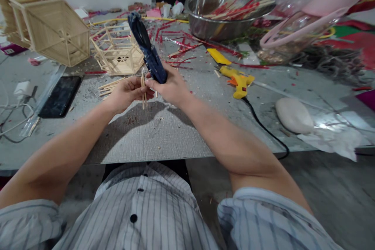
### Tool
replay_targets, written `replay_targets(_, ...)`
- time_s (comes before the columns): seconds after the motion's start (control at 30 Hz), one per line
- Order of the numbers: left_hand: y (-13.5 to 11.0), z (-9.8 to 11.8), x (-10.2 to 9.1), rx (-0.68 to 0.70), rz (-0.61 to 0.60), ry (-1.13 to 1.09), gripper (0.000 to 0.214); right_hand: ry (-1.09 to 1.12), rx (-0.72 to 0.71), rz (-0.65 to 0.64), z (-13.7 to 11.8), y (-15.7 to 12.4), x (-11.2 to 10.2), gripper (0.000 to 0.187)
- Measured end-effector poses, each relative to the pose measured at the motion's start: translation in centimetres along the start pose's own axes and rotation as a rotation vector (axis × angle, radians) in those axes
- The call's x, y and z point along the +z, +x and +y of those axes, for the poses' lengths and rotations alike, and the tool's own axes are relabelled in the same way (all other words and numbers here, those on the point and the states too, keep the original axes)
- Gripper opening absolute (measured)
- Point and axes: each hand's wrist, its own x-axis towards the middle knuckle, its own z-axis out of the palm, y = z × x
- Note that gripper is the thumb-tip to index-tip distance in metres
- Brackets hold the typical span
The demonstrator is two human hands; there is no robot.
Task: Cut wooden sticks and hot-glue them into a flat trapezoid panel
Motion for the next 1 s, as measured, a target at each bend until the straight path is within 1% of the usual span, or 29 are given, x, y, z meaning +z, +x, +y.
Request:
replay_targets(0.13, 0.6, -0.7, -0.7, 0.104, 0.023, 0.063, 0.012, -0.01, 0.002, 0.052, 0.9, 0.5, -0.3, 0.015)
replay_targets(0.27, 0.8, -1.3, -1.1, 0.17, 0.007, 0.127, 0.015, 0.0, 0.015, 0.054, 1.2, 0.8, -0.6, 0.013)
replay_targets(0.4, 0.9, -1.6, -1.1, 0.203, -0.051, 0.194, 0.018, -0.019, -0.014, 0.065, 1.3, 0.8, -0.5, 0.013)
replay_targets(0.53, 1.1, -1.8, -1.4, 0.224, -0.103, 0.237, 0.015, -0.036, -0.038, 0.066, 1.7, 0.8, -0.4, 0.015)
replay_targets(0.67, 0.9, -1.6, -1.2, 0.196, -0.09, 0.237, 0.014, -0.046, -0.02, 0.058, 1.7, 0.8, -0.5, 0.017)
replay_targets(0.9, 0.3, -0.9, -0.5, 0.062, 0.015, 0.233, 0.013, -0.09, 0.027, 0.045, 1.3, 0.8, -0.9, 0.023)
replay_targets(1.0, 0.4, -0.9, -0.8, 0.077, 0.03, 0.223, 0.012, -0.081, 0.02, 0.047, 1.5, 1.0, -1.0, 0.024)
